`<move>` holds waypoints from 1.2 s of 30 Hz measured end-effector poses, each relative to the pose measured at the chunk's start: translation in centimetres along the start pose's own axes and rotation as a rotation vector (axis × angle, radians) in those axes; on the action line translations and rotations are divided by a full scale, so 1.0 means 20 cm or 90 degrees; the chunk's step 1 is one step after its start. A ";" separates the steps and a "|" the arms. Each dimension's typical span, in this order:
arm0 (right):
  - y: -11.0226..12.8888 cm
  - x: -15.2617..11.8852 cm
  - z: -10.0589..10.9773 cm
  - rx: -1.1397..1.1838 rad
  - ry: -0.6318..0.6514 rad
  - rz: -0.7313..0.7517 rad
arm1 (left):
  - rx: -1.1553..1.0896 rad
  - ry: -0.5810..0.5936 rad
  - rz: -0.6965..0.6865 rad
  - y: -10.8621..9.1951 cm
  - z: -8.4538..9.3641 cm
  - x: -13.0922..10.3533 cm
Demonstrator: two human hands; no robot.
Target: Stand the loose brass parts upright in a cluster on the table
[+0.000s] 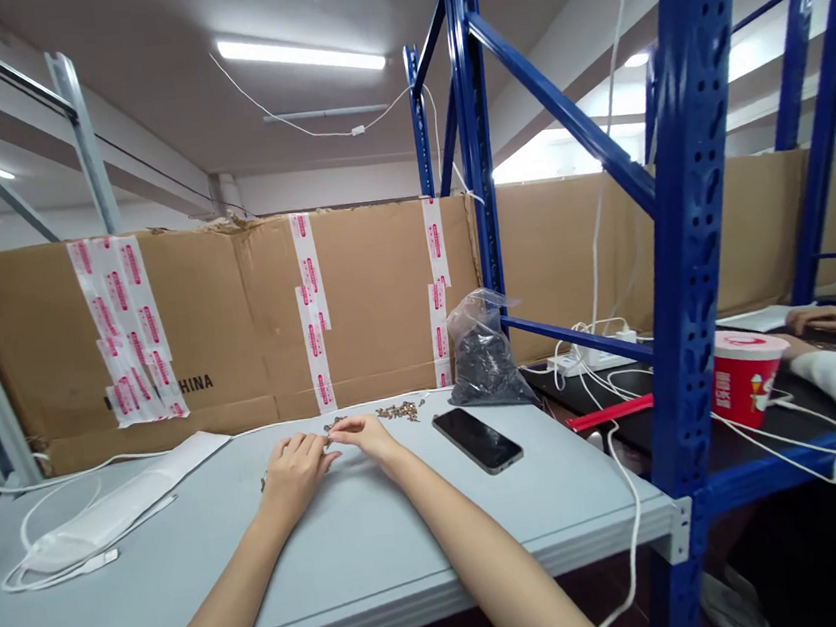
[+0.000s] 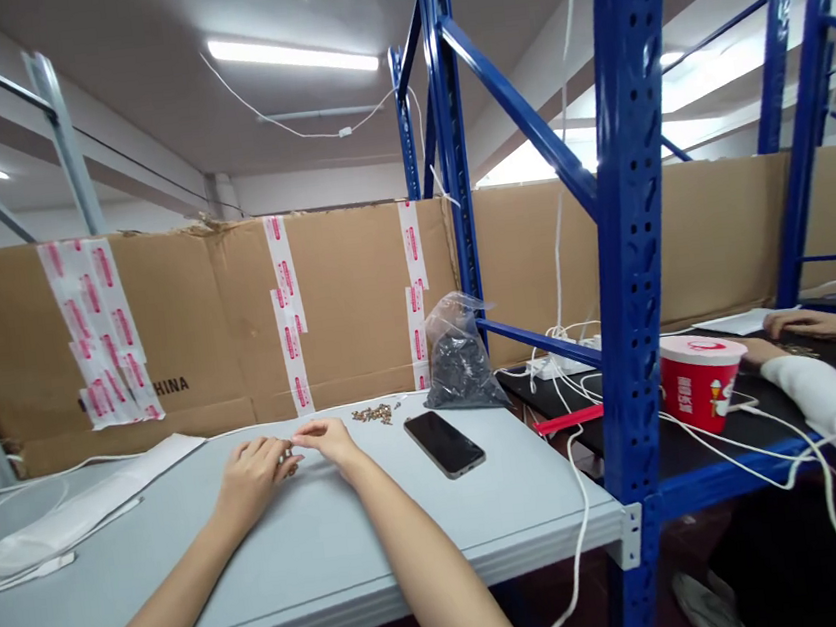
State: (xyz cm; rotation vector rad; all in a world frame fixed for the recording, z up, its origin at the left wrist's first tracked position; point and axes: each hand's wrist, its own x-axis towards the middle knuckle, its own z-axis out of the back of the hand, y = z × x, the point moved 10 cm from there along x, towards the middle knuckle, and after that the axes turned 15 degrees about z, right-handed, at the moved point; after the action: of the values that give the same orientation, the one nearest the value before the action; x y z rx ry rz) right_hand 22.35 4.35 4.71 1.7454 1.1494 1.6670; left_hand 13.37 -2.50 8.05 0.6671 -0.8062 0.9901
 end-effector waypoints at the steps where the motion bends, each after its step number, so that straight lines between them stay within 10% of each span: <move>1: 0.00 0.00 -0.01 0.006 -0.001 0.000 | -0.003 -0.011 0.019 0.01 0.01 0.00; 10: 0.04 -0.02 -0.02 -0.060 0.024 -0.020 | 0.015 -0.001 0.129 0.07 0.03 -0.01; 36: -0.02 -0.04 -0.08 -0.039 0.056 -0.088 | 0.059 -0.090 0.034 0.04 0.10 -0.01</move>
State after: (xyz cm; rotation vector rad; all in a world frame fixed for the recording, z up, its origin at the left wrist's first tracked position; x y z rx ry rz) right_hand 20.86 3.54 4.22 1.5327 1.2158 1.6905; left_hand 12.08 -3.79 9.06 0.8052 -0.9104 1.0418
